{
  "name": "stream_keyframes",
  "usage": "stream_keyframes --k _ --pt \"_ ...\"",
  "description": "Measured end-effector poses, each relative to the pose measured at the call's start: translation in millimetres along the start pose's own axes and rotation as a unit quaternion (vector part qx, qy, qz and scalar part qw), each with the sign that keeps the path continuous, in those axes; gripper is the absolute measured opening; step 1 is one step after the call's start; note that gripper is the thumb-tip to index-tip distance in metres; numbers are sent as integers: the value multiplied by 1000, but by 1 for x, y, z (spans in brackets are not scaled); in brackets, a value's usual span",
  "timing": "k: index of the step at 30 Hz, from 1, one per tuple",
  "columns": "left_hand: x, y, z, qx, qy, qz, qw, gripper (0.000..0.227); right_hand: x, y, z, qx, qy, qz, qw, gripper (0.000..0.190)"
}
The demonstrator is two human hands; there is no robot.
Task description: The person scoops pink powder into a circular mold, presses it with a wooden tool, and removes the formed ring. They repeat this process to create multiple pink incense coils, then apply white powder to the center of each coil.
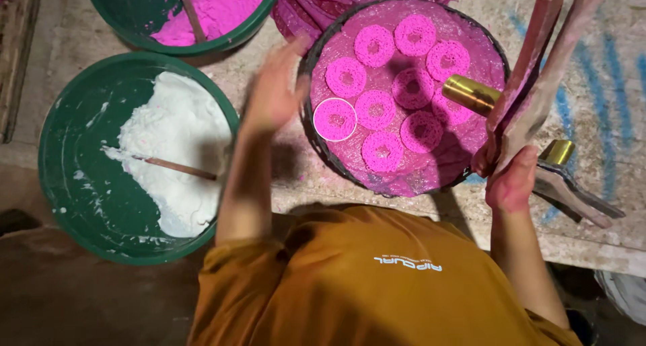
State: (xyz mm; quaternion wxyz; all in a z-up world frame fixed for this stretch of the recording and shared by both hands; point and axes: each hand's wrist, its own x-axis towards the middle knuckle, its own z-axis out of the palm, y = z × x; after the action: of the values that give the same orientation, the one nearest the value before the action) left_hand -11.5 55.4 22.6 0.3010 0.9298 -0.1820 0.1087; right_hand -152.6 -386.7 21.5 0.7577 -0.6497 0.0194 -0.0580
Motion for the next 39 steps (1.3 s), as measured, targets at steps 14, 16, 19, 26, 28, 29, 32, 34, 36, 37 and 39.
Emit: stream_keyframes --k 14,16,19,26,28,29,32,34,36,37,39 --pt "-59 71 53 -79 -11 -24 997 112 -2 12 1 45 -5 13 999 73" --pt "-58 75 45 -63 0 -23 998 109 -4 11 3 33 -12 17 999 74" --pt "-53 86 20 -47 40 -46 997 105 1 10 -2 62 -17 3 998 70" --pt "-127 69 -43 -36 -71 -132 988 105 77 41 -81 -152 160 -62 973 54" --pt "-157 60 -25 -34 -159 -145 976 100 100 59 -112 -344 212 -60 913 50" --pt "-172 55 -10 -45 -201 -162 965 96 109 68 -127 -436 232 -58 868 49" --pt "-203 46 50 -14 -202 -139 969 104 124 91 -157 -518 217 -56 825 49" --pt "-214 40 77 1 -186 -142 972 112 129 99 -163 -566 227 -27 792 56" --pt "-216 43 90 -13 -194 -188 963 115 130 103 -166 -605 229 7 763 61" --pt "-211 45 90 -21 -157 -166 973 102 132 104 -165 -619 229 24 751 63" --pt "-196 58 80 -35 -86 -121 988 77 133 104 -161 -634 223 50 739 66"
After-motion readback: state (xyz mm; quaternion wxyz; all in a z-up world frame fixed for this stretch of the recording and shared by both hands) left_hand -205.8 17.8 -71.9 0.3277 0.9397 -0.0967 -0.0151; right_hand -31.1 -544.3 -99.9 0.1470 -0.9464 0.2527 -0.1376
